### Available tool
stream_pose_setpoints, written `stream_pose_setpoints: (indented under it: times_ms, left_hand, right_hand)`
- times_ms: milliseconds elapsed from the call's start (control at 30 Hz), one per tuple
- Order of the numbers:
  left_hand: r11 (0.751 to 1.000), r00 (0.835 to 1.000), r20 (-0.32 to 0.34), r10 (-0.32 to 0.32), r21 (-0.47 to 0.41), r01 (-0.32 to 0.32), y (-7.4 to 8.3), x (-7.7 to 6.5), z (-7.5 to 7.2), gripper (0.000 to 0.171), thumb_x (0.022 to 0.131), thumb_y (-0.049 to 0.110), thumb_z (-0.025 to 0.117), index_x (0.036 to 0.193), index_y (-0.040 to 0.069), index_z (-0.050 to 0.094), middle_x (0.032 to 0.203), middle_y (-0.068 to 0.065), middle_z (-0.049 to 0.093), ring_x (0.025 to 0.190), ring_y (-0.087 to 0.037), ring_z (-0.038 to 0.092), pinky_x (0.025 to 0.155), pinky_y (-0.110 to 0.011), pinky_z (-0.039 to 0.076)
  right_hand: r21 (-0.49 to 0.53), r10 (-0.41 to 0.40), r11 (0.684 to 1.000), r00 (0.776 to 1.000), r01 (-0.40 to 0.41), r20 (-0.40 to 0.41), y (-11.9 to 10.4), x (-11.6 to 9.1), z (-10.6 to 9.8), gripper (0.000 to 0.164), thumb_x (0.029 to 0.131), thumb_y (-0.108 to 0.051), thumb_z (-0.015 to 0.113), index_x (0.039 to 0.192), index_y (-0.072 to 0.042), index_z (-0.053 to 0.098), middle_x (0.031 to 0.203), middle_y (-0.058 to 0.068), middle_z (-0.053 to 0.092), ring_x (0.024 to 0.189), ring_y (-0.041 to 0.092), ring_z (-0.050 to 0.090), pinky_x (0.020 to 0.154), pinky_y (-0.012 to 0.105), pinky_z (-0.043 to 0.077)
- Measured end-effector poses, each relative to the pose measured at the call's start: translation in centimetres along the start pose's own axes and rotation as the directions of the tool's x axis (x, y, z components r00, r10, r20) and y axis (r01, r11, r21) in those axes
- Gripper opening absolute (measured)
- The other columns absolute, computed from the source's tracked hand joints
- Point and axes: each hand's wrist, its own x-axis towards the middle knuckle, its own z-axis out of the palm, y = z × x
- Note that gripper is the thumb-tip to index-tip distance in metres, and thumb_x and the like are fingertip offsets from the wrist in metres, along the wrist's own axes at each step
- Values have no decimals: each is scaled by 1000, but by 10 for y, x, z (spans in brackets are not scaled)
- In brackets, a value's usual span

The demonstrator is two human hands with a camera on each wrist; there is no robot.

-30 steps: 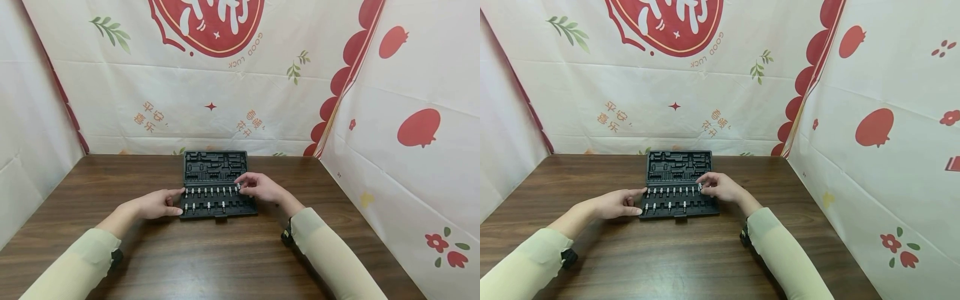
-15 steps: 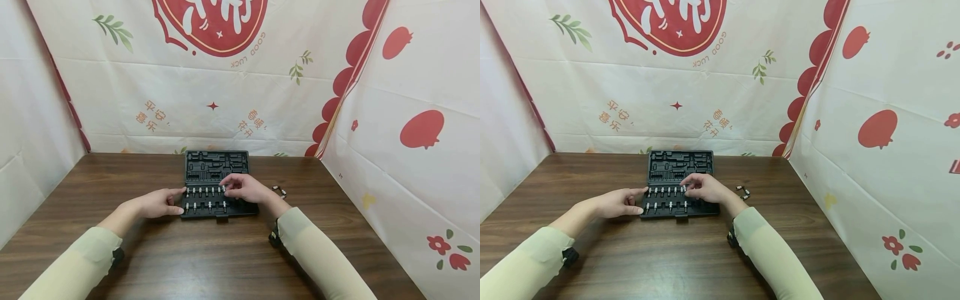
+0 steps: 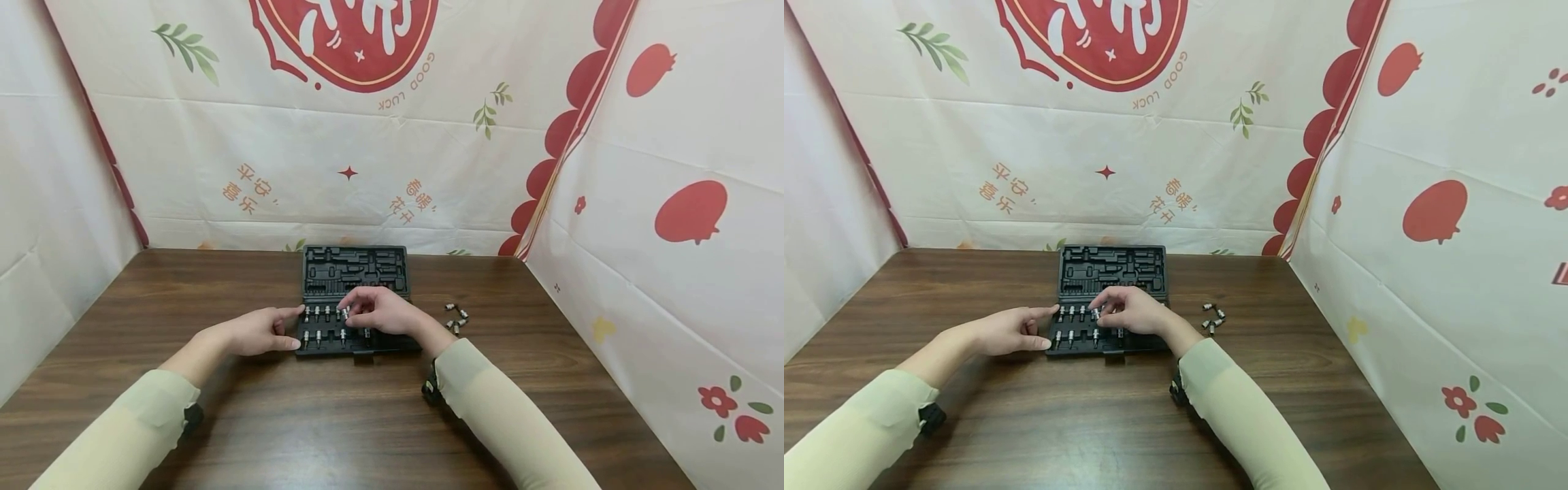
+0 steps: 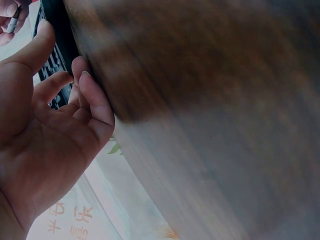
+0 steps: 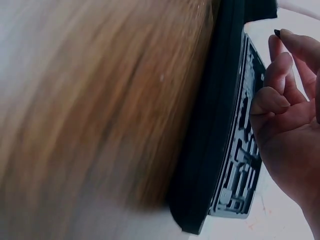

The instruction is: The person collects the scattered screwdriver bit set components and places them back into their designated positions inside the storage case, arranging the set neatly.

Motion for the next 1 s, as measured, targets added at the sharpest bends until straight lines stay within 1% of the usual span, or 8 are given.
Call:
stream_pose_setpoints:
  times_ms: [267,400,500,667,700,833,867,1000]
  left_hand:
    - [1000,1000,0,-16,-20,16,-1,3,0,86,101,39,80,168,2,42,80,-2,57,72,-15,52,72,-32,42]
    - [999,999,0,36,0,-36,-18,9,4,87,103,48,77,169,3,41,80,1,57,70,-13,51,68,-31,41]
    - [998,998,3,62,-5,-62,-22,9,4,90,102,53,75,169,4,40,81,2,58,69,-12,51,68,-31,42]
    - [999,1000,1,27,-23,-27,-12,7,4,86,102,43,79,169,4,41,81,0,58,71,-14,52,70,-33,43]
    - [1000,1000,-7,19,-7,-19,-18,11,6,88,101,48,79,170,6,41,80,2,59,70,-13,53,70,-31,43]
    - [1000,1000,-2,-20,-18,20,-8,8,4,87,101,43,79,169,3,41,79,0,58,70,-14,52,72,-32,44]
    - [1000,1000,-7,3,-8,-3,-16,10,6,87,102,45,78,169,4,41,78,1,57,69,-14,51,70,-32,42]
    - [997,998,1,71,-11,-71,-24,10,5,88,103,50,75,169,3,40,79,1,56,69,-14,50,68,-33,41]
  right_hand:
    - [11,-3,1000,1000,3,25,-9,6,9,26,104,-15,77,130,-12,75,105,2,77,87,12,67,76,28,54]
    - [-5,6,1000,999,-6,34,-10,9,13,25,103,-15,79,128,-11,77,103,1,78,91,10,70,79,26,56]
    - [-29,19,999,999,-18,39,-8,11,16,24,102,-15,80,126,-13,77,101,-1,78,91,9,70,80,26,56]
    - [-70,36,997,998,-33,50,-6,14,18,23,102,-14,80,125,-13,77,97,-3,78,88,8,69,81,25,55]
    - [-79,40,996,998,-36,51,-6,15,18,23,102,-14,80,125,-13,77,97,-3,77,88,8,69,81,25,55]
    - [-120,70,991,996,-63,54,-9,17,20,21,102,-17,80,123,-15,78,97,-4,76,87,8,67,81,26,54]
    - [-129,80,989,995,-72,53,-10,17,21,20,102,-18,81,122,-15,78,97,-4,76,86,8,67,81,26,54]
    - [-170,107,981,993,-98,48,-12,19,24,16,101,-22,82,117,-19,80,96,-7,74,85,8,64,82,28,52]
